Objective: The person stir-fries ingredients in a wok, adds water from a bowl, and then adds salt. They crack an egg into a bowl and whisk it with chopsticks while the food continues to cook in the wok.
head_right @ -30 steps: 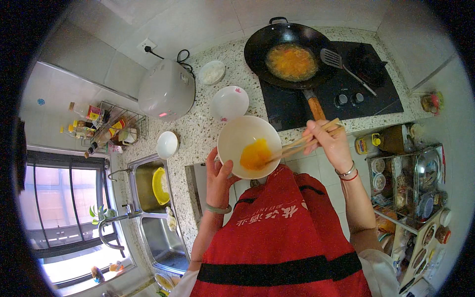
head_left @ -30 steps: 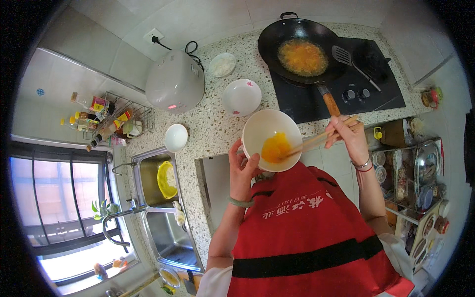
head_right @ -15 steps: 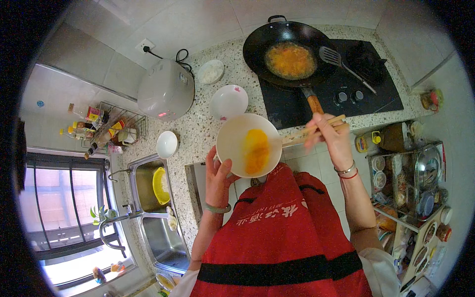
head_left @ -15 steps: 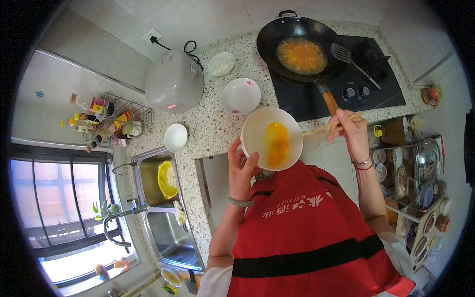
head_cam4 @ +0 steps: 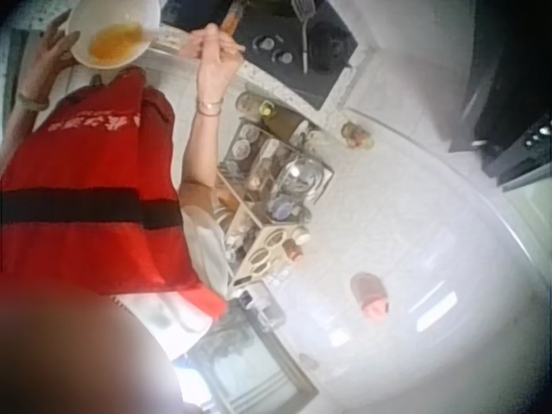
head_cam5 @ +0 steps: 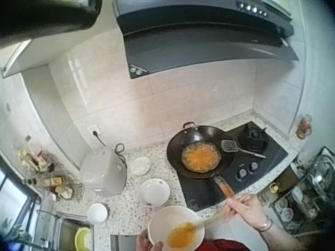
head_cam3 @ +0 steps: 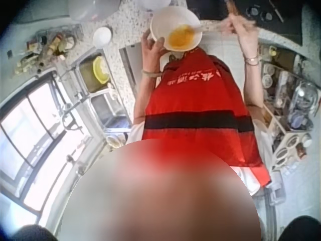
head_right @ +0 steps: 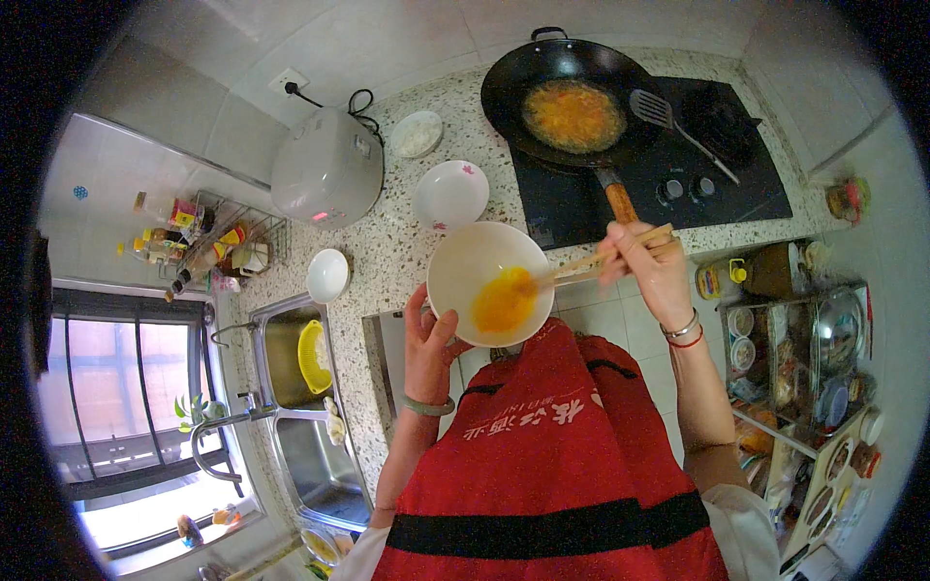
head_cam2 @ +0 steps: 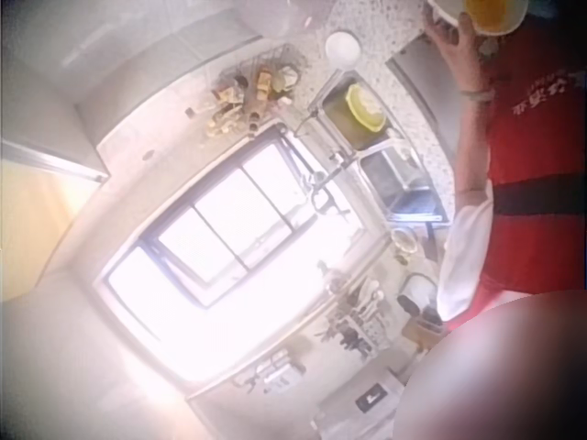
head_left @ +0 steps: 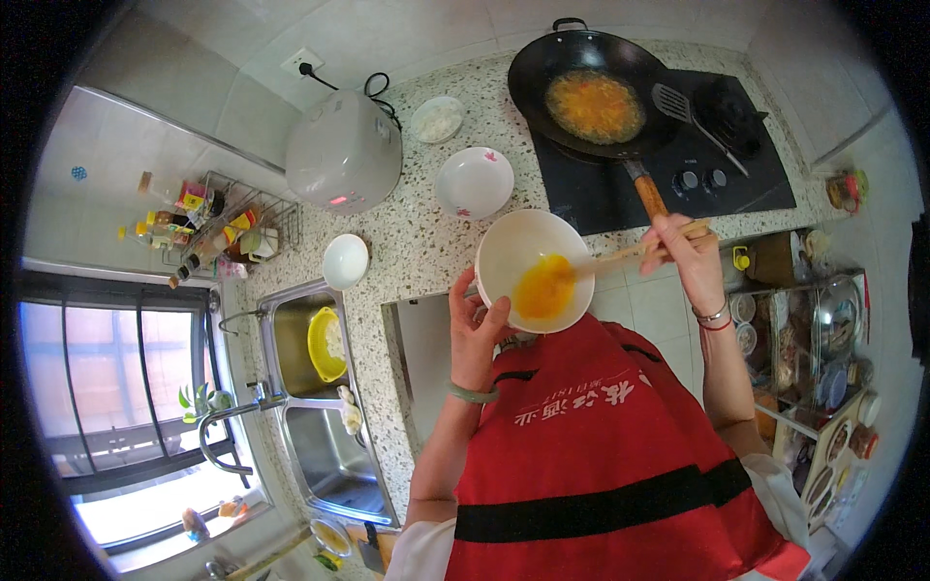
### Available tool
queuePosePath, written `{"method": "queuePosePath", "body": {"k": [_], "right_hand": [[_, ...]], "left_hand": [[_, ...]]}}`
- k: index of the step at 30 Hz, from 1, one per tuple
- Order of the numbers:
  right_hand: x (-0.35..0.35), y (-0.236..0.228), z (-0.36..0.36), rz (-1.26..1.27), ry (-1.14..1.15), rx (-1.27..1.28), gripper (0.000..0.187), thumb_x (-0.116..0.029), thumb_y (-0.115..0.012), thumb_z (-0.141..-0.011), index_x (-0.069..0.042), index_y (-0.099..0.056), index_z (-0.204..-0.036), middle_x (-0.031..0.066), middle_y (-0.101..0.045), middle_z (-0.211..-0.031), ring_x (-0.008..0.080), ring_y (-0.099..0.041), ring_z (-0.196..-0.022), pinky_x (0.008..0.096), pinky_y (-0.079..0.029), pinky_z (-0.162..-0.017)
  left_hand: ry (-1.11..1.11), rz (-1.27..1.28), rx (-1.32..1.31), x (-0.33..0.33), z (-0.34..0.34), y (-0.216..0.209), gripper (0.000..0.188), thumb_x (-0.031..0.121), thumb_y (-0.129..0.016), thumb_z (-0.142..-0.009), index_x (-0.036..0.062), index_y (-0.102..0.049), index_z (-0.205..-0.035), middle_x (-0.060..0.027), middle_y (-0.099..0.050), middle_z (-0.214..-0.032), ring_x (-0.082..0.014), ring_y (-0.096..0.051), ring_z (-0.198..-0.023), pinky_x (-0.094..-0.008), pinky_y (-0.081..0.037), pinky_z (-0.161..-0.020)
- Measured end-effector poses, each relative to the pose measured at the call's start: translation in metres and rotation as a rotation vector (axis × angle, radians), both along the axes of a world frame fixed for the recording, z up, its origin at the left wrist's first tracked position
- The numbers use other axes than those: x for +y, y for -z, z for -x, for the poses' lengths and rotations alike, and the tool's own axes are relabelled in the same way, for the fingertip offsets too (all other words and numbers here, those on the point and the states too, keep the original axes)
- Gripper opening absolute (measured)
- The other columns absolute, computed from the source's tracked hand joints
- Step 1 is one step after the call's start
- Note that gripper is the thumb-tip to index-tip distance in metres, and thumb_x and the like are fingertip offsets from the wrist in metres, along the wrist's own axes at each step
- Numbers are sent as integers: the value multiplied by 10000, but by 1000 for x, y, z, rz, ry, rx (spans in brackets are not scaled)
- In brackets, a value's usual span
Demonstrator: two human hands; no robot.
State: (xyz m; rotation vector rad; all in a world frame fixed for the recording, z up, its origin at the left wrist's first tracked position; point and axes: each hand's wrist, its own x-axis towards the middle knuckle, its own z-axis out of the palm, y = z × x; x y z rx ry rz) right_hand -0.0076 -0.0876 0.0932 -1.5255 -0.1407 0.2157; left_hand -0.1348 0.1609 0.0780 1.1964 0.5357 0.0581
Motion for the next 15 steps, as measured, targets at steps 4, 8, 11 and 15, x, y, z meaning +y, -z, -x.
{"method": "queuePosePath", "body": {"k": [4,8,11,15], "right_hand": [[3,-6,3,-27,-55,83,339,-275,-536,-955,12,-626,-799,82,-624,-658,153,-618,-517,236,-490,-473],[2,-5,3,-23,-59,102,333,-270,-543,-952,17,-627,-807,91,-629,-681,156,-619,-518,241,-498,-477],[2,-2,2,-22,-25,85,330,-268,-547,-949,19,-631,-811,94,-632,-691,157,-618,-514,241,-500,-480],[4,-9,6,-72,-54,130,328,-265,-546,-951,23,-635,-822,96,-633,-696,152,-621,-526,237,-502,-486]], "left_hand": [[28,-53,33,2,4,8,641,207,-614,-864,108,-270,-1395,-122,-531,-1149,-246,-572,-1053,-376,-555,-768],[26,-57,21,2,7,9,638,212,-615,-867,105,-273,-1395,-119,-533,-1145,-239,-571,-1050,-378,-549,-774],[13,-53,21,1,7,6,639,214,-617,-867,110,-272,-1395,-121,-525,-1163,-238,-569,-1050,-377,-548,-775],[18,-72,13,5,7,10,654,228,-622,-864,111,-265,-1399,-128,-513,-1193,-244,-565,-1063,-376,-551,-775]]}}
